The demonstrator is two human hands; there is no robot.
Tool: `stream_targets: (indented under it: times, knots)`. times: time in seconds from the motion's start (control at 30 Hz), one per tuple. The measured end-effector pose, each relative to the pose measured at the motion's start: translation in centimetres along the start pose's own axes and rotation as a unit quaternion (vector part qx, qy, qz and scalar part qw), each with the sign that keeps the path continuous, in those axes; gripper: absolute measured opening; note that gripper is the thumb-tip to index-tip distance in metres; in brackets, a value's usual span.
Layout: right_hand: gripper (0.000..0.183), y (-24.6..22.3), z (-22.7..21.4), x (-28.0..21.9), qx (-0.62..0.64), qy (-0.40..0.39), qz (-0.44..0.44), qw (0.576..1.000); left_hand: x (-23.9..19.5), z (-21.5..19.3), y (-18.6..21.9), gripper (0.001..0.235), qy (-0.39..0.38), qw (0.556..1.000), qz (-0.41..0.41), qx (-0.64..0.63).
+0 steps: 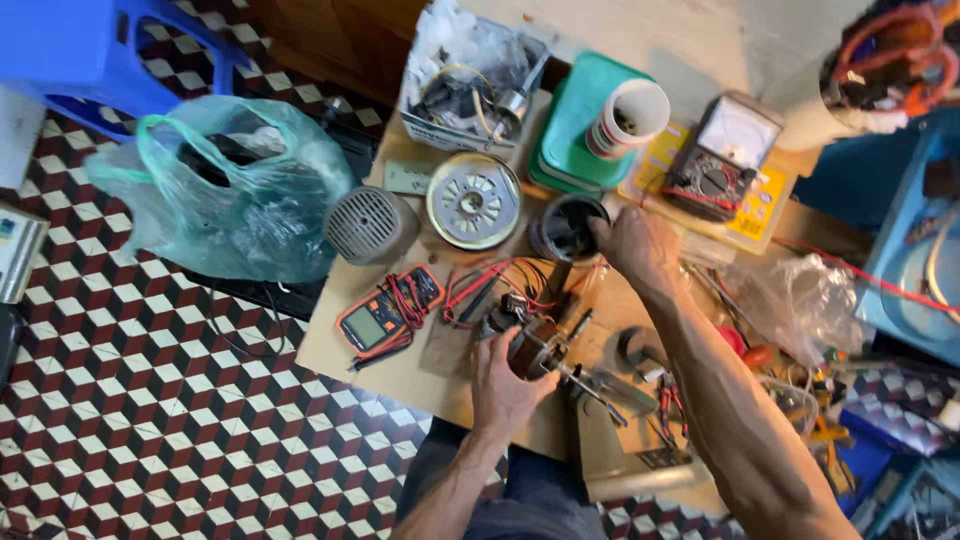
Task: The person cleans a motor shaft with a cloth, then assembles the motor by inserting the shaft into the stator and tightening screws. They connect wires to a multimeter and use a power drill to rotate the shaft for testing.
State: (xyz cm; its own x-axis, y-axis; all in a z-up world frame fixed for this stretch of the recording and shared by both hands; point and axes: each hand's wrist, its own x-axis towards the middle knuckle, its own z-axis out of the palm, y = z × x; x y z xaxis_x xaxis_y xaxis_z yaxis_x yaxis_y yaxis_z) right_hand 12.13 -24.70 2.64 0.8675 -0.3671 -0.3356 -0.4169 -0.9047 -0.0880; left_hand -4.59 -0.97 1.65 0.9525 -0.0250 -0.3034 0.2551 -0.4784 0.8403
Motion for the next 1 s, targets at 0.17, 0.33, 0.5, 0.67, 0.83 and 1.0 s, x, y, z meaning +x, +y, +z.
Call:
stream_targets:
  times: [0.17, 0.33, 0.5, 0.67, 0.83, 1.0]
  knots:
    - [0.051, 2.2, 4.0, 2.4, 0.028, -0.065, -0.002, 0.997, 0.0, 0.3, -0.6, 0.081, 0.008, 0.999, 0.04, 0.021]
    - [0.044, 5.4, 1.3, -0.3, 0.053, -0.055, -0.017, 0.997, 0.0, 0.2, -0.1, 0.079, 0.006, 1.0, 0.024, 0.018]
    - [0.042, 11.7, -2.5, -5.8, 0.093, -0.055, 0.036, 0.993, -0.2, -0.9, 0.6, 0.079, -0.019, 0.999, -0.018, -0.019]
    - [0.04, 14.5, 0.2, -8.1, 0.081, -0.124, 0.109, 0.983, -0.7, -1.4, 0.9, 0.08, -0.019, 1.0, 0.006, -0.017]
    - [0.046, 17.2, 1.5, -9.8, 0.182, -0.08, 0.09, 0.976, -1.5, -1.8, 2.4, 0.079, -0.034, 0.998, 0.025, -0.04]
    - [0.04, 19.7, 1.0, -16.8, 0.245, 0.005, 0.128, 0.961, -1.8, -2.4, 4.9, 0.078, -0.054, 0.995, 0.078, -0.014]
